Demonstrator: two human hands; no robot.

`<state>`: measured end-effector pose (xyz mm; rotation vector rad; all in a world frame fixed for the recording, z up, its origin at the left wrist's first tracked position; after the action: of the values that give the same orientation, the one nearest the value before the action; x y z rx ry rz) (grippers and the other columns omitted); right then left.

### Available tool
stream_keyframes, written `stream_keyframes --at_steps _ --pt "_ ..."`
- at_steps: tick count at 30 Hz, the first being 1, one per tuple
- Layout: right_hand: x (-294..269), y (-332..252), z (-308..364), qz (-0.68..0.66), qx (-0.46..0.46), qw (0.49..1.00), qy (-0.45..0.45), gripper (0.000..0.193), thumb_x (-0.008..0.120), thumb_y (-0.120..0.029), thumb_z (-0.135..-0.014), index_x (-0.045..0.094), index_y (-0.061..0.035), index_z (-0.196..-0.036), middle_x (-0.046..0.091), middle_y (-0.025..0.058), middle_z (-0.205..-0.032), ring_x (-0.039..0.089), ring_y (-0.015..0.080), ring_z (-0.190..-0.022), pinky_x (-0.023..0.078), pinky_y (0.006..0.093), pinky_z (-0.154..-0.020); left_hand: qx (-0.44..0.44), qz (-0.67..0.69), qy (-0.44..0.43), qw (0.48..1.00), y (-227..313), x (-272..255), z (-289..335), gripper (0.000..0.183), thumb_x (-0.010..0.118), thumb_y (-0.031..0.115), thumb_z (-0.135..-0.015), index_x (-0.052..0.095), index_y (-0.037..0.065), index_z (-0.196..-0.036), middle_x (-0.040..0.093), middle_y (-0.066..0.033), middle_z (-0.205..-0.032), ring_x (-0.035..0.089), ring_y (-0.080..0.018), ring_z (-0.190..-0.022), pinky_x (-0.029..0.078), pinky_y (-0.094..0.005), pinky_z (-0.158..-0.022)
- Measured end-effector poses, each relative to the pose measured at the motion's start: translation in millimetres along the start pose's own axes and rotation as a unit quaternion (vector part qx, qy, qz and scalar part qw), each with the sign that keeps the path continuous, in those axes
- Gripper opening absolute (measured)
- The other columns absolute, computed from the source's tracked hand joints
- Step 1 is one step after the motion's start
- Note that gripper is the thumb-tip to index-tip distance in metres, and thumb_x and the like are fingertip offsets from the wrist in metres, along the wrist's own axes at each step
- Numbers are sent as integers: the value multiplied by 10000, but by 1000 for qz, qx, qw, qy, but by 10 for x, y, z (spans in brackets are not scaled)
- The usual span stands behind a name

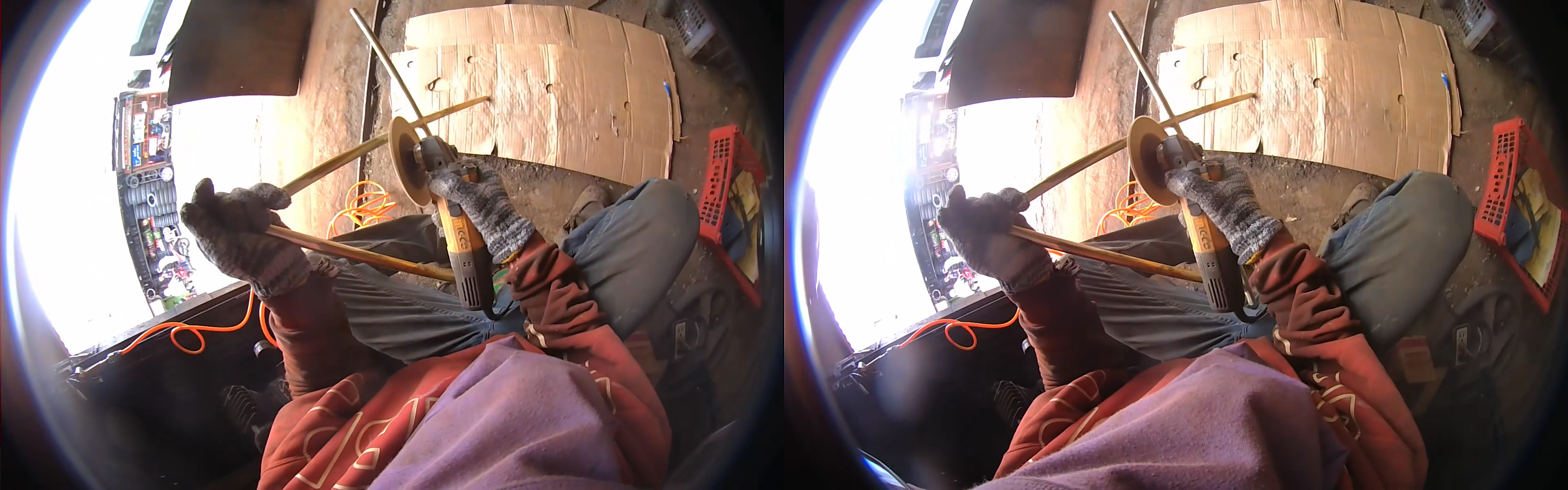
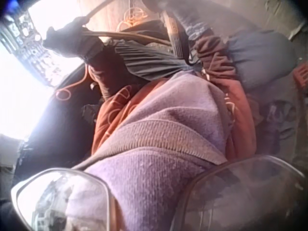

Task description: The person sands long metal pipes using a power sander while sitting on the floor, holding and rotating the pipes by hand.

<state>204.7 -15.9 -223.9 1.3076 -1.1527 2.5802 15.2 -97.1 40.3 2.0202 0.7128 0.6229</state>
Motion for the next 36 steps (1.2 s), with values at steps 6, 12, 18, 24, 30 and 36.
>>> stream_keyframes --at_steps 6,12,18,24,30,36 --pt "-141 -60 -68 -14 -21 999 23 256 819 -205 -733 672 -72 -894 655 34 -748 623 135 -602 514 295 -558 -7 19 -45 999 14 133 53 306 456 289 -990 562 39 -1131 516 -42 -648 489 -179 -520 423 -366 -495" --pt "-36 -75 -76 -1 3 1000 2 253 827 -193 -727 666 -74 -881 659 34 -750 629 123 -633 513 294 -569 -7 65 -155 986 -34 188 -140 480 310 419 -1049 602 62 -1179 277 62 -484 286 -104 -364 363 -347 -357" --pt "112 -97 16 24 -31 999 -29 368 788 -104 -763 572 -57 -1057 674 70 -891 662 153 -731 553 302 -642 8 50 -238 970 0 598 -427 437 326 366 -1050 595 22 -1049 321 38 -505 318 -107 -369 429 -359 -378" --pt "-231 -166 -205 -1 -4 997 72 285 794 -125 -765 589 -61 -952 673 63 -859 661 148 -745 553 293 -663 -43 -120 -67 990 -88 637 -562 497 401 468 -1009 628 26 -978 496 -50 -550 571 -270 -486 566 -572 -640" --pt "257 -440 -9 -38 -115 992 -28 350 807 -105 -750 563 -44 -993 674 63 -879 636 121 -717 540 277 -636 -13 -100 -98 990 63 684 -472 478 421 448 -974 624 15 -955 478 -51 -588 531 -212 -489 580 -540 -626" --pt "-105 -304 -161 -41 -56 998 10 378 824 -126 -739 541 -59 -980 678 54 -852 628 108 -719 539 275 -654 -26 -91 -69 993 -17 707 -541 631 375 573 -989 676 24 -901 396 -14 -485 452 -206 -411 571 -561 -586"
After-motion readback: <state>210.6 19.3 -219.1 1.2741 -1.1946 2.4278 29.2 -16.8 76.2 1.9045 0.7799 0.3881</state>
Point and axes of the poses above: each hand's wrist, its own z-axis away from the middle knuckle, its own x-axis out of the palm, y = z × x, the point moved 8 cm from there along -z, towards the middle knuckle
